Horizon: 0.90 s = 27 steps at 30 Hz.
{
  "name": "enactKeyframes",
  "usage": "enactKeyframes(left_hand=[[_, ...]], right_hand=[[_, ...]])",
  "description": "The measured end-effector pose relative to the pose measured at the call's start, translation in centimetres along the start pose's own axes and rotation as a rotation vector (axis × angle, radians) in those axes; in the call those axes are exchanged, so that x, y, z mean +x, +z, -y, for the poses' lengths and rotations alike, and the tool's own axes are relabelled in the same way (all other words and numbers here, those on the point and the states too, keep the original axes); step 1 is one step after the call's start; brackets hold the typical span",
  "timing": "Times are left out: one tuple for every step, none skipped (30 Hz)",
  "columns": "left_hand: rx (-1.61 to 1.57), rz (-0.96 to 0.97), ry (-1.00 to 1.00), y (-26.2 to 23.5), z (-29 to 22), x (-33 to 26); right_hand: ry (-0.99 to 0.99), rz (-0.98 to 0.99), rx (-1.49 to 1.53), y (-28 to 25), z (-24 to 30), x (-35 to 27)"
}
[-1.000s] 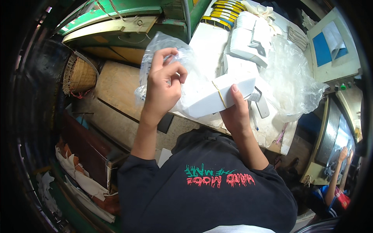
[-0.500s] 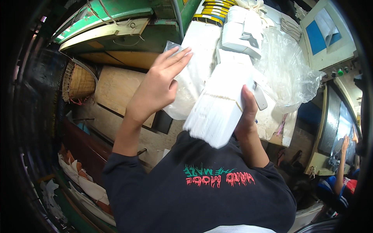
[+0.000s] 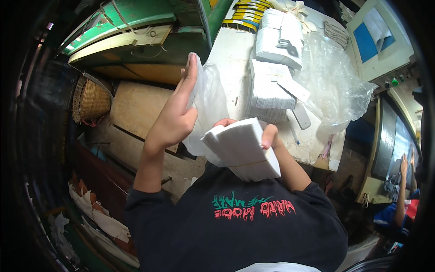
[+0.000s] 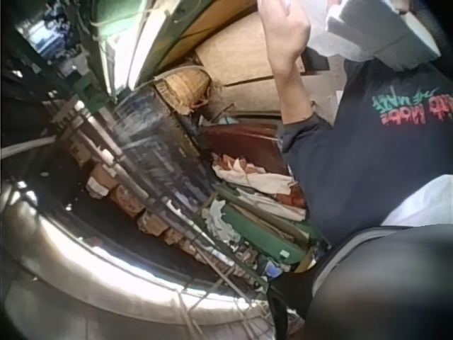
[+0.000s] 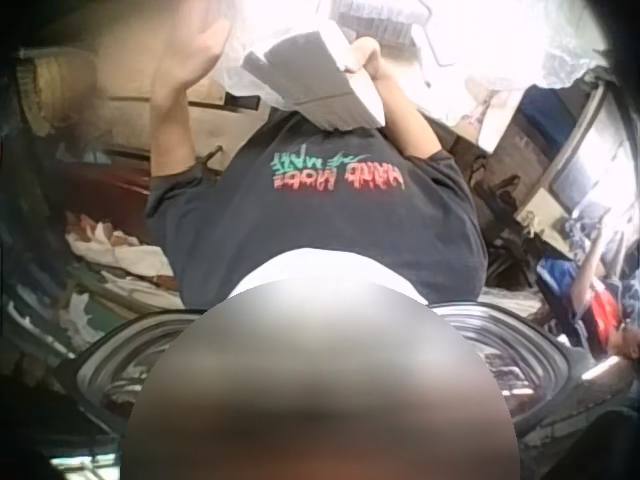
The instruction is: The person picks up plastic bags containing white components, walks to a workstation, and places them on a table. They then open a bag, remove a stack of components, and place them into another plastic bag, tying it closed.
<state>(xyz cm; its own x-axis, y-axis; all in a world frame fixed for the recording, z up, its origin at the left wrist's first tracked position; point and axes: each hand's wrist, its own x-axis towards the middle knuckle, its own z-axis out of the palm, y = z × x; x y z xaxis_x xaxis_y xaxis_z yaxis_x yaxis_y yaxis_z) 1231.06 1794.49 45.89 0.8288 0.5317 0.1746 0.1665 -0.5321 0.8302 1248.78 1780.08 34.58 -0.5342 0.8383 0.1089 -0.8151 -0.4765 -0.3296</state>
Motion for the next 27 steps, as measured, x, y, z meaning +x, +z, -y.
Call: enactKeyframes(left_hand=[[-0.052, 0.019, 0.027, -0.1, -0.2, -0.3], [-0.092, 0.057, 0.037, -0.2, -0.6, -0.6], [-0.131, 0.103, 0.048, -0.4, -1.2, -1.0], [-0.089, 0.113, 0.061, -0.5, -1.9, -1.5], [-0.045, 0.123, 0.074, -0.5, -2.5, -2.1], [0.000, 0.133, 0.086, -0.3, -3.2, -2.6], [0.045, 0.144, 0.098, 0.0, -3.7, -3.1], [0.101, 0.150, 0.143, 0.6, -4.0, -3.6], [0.177, 0.204, 0.122, 1.4, -4.1, -4.1], [0.244, 0.232, 0.119, 2.4, -4.0, -4.8], [0.341, 0.281, 0.084, 3.5, -3.7, -5.5], [0.337, 0.284, 0.006, 4.5, -3.3, -6.2], [0.405, 0.223, 0.056, 5.5, -2.8, -7.0], [0.491, 0.209, 0.095, 6.3, -2.4, -7.8], [0.550, 0.154, 0.138, 7.0, -2.1, -8.5], [0.542, 0.145, 0.205, 7.6, -1.9, -8.9], [0.589, 0.195, 0.242, 8.1, -1.8, -9.2], [0.606, 0.194, 0.310, 8.5, -1.9, -9.4], [0.642, 0.176, 0.411, 8.9, -2.1, -9.3], [0.609, 0.179, 0.433, 9.1, -2.3, -9.2], [0.504, 0.163, 0.415, 9.2, -2.5, -9.1], [0.418, 0.144, 0.411, 9.2, -2.7, -8.9], [0.347, 0.146, 0.398, 9.1, -2.9, -8.7], [0.187, 0.079, 0.429, 8.9, -3.0, -8.6], [-0.049, 0.011, 0.413, 8.7, -3.1, -8.8], [-0.255, -0.025, 0.342, 8.4, -3.1, -9.0], [-0.508, -0.076, 0.302, 8.2, -3.0, -9.3]], right_hand=[[0.012, -0.026, -0.020, 0.2, 0.1, 0.2], [0.047, -0.018, 0.003, 0.5, 0.0, 0.3], [0.043, -0.034, 0.035, 0.6, -0.1, 0.5], [0.014, -0.143, -0.004, 0.7, -0.4, 0.7], [-0.005, -0.221, -0.037, 0.7, -0.7, 0.9], [0.061, -0.334, -0.070, 0.6, -1.0, 1.1], [0.129, -0.516, -0.168, 0.4, -1.3, 1.4], [0.097, -0.551, -0.180, 0.1, -1.5, 1.8], [0.090, -0.560, -0.167, -0.4, -1.7, 2.3], [0.037, -0.604, -0.215, -0.9, -1.8, 2.8], [-0.100, -0.602, -0.122, -1.4, -1.8, 3.4], [-0.234, -0.595, -0.031, -1.8, -1.8, 4.0], [-0.333, -0.623, 0.065, -2.1, -1.7, 4.4], [-0.452, -0.618, 0.097, -2.3, -1.6, 4.6], [-0.481, -0.553, 0.177, -2.4, -1.6, 4.7], [-0.472, -0.567, 0.266, -2.4, -1.5, 4.7], [-0.500, -0.571, 0.292, -2.3, -1.5, 4.6], [-0.482, -0.512, 0.443, -2.2, -1.5, 4.5], [-0.500, -0.550, 0.393, -2.1, -1.5, 4.5], [-0.516, -0.560, 0.359, -2.0, -1.5, 4.5], [-0.544, -0.482, 0.327, -2.0, -1.5, 4.5], [-0.570, -0.642, 0.041, -2.0, -1.5, 4.6], [-0.604, -0.704, -0.246, -2.1, -1.3, 4.8], [-0.633, -0.759, -0.530, -2.1, -1.2, 4.9], [-0.515, -0.883, -0.763, -2.1, -1.1, 4.9], [-0.430, -0.972, -1.143, -2.1, -1.0, 5.0], [-0.326, -0.988, -1.378, -2.1, -1.0, 5.0]])
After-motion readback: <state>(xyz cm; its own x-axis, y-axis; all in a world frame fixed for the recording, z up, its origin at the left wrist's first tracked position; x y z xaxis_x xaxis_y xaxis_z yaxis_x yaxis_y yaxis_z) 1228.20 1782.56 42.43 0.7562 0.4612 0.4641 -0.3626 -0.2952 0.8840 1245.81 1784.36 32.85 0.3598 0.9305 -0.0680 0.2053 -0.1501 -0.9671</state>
